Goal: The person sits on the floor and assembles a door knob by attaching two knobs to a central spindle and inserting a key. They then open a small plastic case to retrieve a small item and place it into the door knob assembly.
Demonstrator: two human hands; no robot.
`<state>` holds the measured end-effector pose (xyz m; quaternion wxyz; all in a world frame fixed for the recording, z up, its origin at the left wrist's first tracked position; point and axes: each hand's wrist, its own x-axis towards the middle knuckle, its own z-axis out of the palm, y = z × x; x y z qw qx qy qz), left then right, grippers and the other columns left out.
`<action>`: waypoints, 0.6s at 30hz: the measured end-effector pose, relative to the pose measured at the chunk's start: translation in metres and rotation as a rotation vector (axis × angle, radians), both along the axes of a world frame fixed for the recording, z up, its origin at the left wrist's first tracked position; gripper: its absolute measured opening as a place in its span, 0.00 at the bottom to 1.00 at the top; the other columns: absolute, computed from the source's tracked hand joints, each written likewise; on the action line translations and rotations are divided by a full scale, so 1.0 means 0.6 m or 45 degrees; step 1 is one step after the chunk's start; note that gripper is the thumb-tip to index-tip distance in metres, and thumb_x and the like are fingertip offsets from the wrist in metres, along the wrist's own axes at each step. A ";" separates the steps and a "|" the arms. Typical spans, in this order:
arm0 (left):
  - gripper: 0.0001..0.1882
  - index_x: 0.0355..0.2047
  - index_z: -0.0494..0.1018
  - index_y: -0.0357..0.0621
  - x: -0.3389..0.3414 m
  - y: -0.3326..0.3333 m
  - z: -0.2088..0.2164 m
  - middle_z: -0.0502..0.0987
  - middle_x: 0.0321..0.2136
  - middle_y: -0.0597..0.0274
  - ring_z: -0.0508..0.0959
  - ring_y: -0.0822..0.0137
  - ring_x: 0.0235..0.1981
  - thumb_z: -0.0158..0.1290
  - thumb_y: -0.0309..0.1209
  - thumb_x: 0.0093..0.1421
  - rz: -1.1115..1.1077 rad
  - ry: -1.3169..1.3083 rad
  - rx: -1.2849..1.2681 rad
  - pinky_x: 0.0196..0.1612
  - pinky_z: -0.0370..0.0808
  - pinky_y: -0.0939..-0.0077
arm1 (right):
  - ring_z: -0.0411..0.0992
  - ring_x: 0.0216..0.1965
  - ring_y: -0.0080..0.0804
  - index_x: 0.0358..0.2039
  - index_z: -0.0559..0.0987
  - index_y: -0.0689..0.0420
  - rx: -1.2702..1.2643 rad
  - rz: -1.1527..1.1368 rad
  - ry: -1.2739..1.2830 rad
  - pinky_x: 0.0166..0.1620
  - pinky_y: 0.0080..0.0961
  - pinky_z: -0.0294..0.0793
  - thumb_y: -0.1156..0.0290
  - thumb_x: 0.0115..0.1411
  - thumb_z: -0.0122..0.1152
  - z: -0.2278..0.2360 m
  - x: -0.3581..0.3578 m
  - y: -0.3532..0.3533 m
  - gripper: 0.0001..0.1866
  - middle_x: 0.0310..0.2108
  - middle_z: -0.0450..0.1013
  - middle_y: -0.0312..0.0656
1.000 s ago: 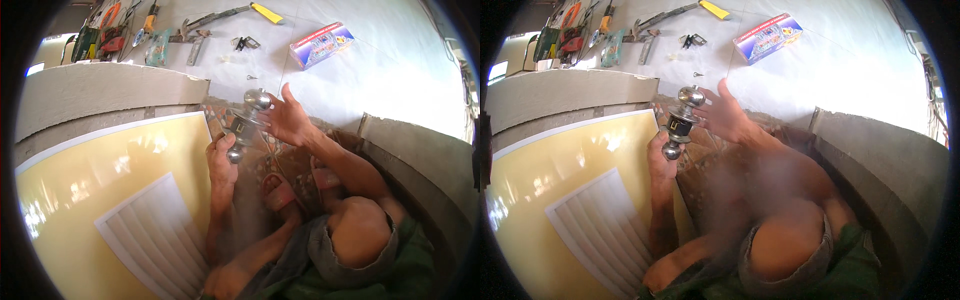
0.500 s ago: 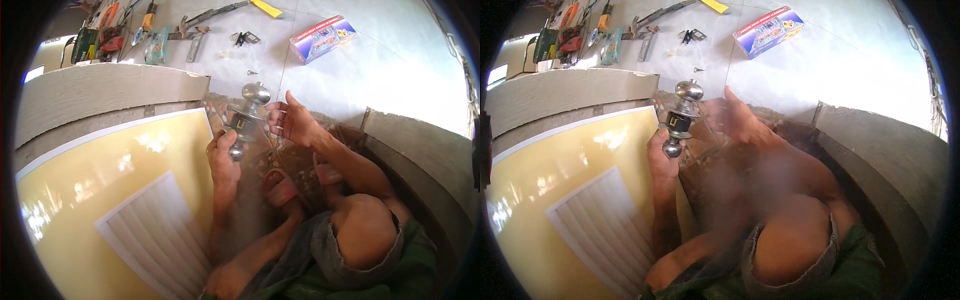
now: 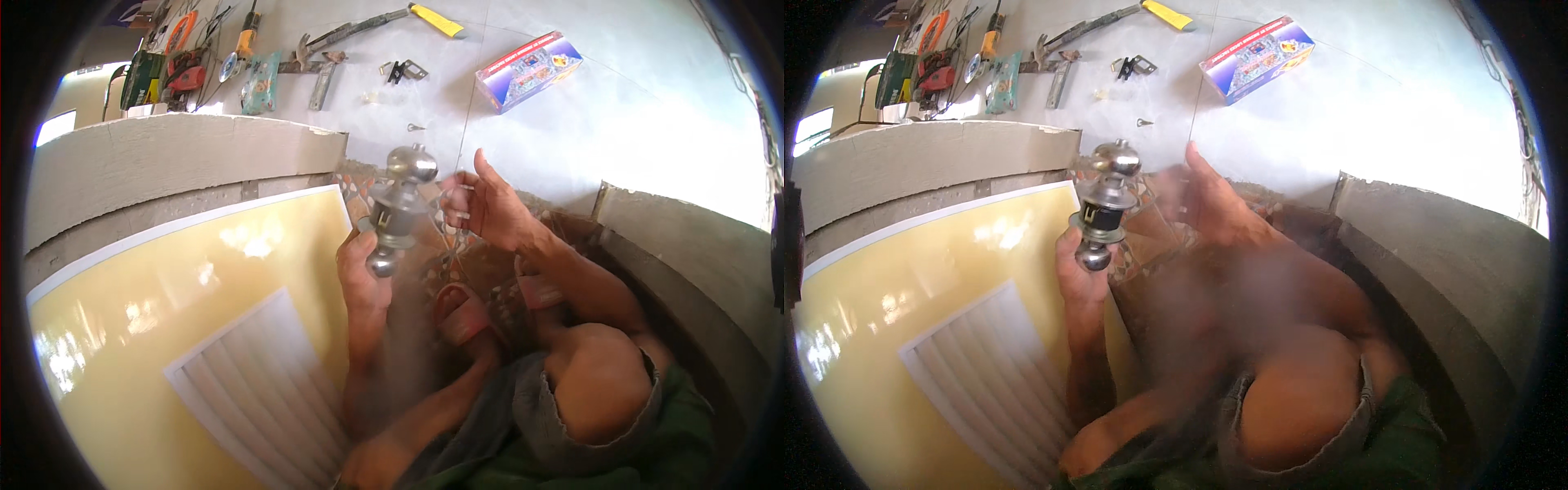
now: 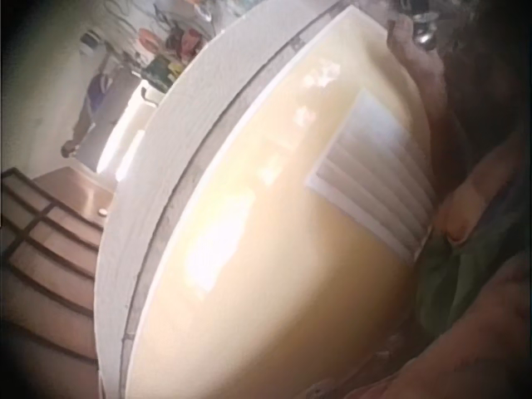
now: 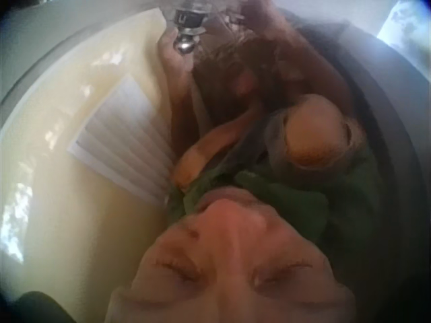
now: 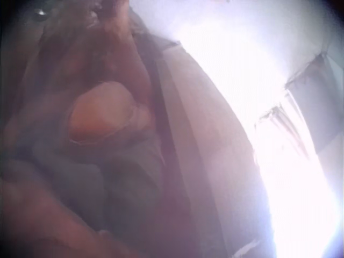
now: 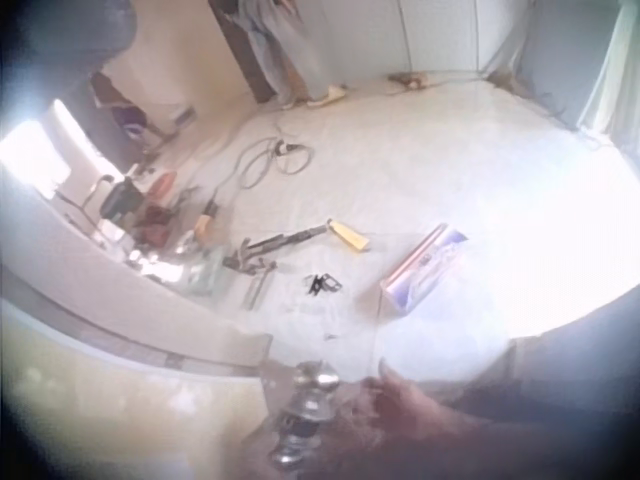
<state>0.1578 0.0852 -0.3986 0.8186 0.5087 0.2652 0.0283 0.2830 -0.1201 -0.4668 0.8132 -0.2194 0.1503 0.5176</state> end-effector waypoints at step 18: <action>0.19 0.43 0.72 0.37 0.024 -0.043 -0.014 0.77 0.32 0.54 0.77 0.65 0.27 0.50 0.43 0.65 0.177 0.202 0.137 0.28 0.73 0.75 | 0.64 0.21 0.23 0.46 0.75 0.57 0.250 -0.193 0.049 0.42 0.35 0.78 0.34 0.68 0.43 -0.059 0.016 -0.056 0.34 0.11 0.55 0.26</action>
